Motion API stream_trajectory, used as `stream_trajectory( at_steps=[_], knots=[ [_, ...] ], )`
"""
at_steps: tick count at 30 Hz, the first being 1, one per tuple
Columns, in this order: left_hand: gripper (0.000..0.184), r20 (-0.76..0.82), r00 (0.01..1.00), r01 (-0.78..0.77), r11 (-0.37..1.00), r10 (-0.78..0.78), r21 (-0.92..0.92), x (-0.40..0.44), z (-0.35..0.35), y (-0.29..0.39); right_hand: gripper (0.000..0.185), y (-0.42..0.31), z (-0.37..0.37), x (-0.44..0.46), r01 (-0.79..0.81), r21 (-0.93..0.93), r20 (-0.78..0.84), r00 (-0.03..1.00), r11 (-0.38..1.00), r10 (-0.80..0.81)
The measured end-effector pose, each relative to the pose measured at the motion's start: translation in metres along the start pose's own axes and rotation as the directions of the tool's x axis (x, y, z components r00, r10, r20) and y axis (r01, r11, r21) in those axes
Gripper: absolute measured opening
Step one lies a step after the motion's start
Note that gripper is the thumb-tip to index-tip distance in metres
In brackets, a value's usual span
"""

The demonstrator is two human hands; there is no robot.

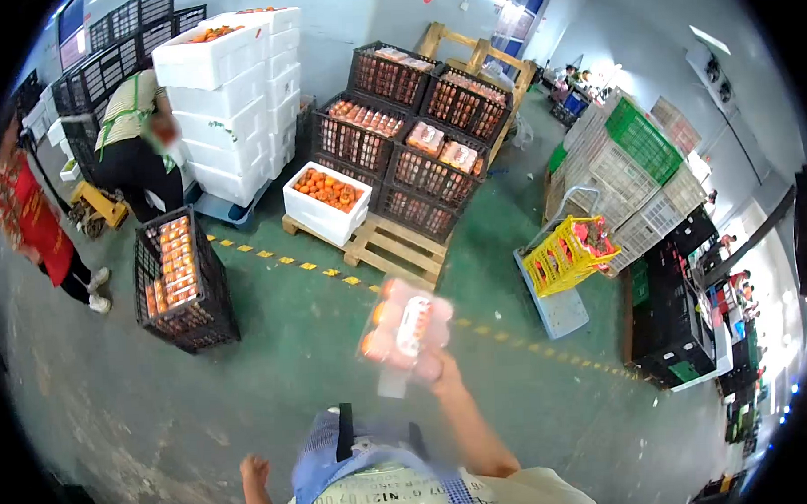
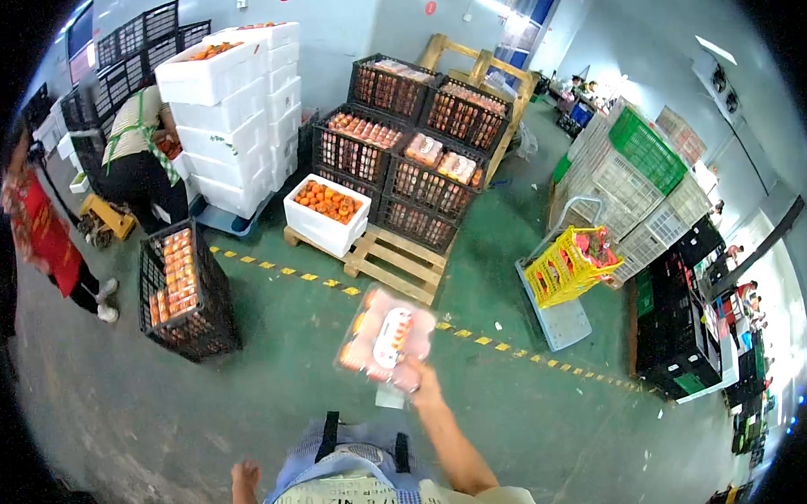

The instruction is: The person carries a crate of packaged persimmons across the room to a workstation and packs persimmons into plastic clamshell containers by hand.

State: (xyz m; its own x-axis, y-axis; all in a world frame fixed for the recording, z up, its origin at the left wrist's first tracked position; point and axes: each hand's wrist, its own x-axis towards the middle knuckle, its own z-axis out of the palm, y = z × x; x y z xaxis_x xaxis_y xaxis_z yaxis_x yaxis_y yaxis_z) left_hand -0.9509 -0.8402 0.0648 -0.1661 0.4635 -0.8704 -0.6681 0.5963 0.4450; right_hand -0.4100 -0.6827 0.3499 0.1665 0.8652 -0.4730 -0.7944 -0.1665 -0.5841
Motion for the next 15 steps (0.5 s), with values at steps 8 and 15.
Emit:
stream_trajectory(
  at_steps=[8,15],
  knots=[
    [0.017,0.329,0.733,-0.678,0.67,0.595,0.3,-0.082,0.401,0.194,0.042,-0.162,0.007,0.233,0.257,0.007,-0.058,0.965,0.966,-0.257],
    [0.013,0.034,0.889,-0.436,0.819,0.457,0.372,0.019,0.524,0.099,0.044,-0.315,0.007,0.55,0.335,-0.151,-0.032,0.939,0.93,-0.343]
  ],
)
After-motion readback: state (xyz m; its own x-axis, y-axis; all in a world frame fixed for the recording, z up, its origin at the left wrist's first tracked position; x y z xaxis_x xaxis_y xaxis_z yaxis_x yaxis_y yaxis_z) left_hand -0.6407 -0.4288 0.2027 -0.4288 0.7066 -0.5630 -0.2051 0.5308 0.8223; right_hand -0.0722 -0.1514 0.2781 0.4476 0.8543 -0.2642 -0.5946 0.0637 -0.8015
